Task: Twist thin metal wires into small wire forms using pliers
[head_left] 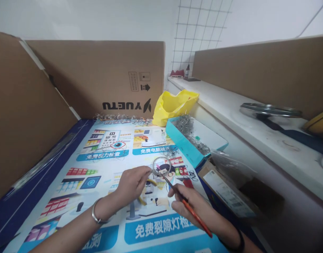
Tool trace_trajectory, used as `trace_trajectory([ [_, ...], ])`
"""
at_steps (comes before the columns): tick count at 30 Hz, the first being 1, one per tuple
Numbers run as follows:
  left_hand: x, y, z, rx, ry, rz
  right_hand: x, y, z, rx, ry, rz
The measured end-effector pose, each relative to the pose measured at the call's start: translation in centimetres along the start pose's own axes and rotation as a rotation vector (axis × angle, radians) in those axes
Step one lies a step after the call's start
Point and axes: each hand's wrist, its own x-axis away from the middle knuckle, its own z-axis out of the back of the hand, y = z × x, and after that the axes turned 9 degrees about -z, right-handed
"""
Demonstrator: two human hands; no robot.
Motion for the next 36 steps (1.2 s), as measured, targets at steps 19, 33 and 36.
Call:
trace_trajectory([
  [19, -5.0, 1.5, 1.5, 0.057, -0.332, -0.191, -0.7, -0.3, 2.8, 0.452, 0.305, 0.141],
  [33, -6.1, 1.5, 1.1, 0.062, -0.367, -0.219, -0.9, 0.8, 3.0, 0.368, 0.368, 0.2],
  [36, -8.2, 2.0, 1.1, 0.03, -0.381, -0.245, -1.2, 0.8, 3.3, 0.231, 0.422, 0.177],
])
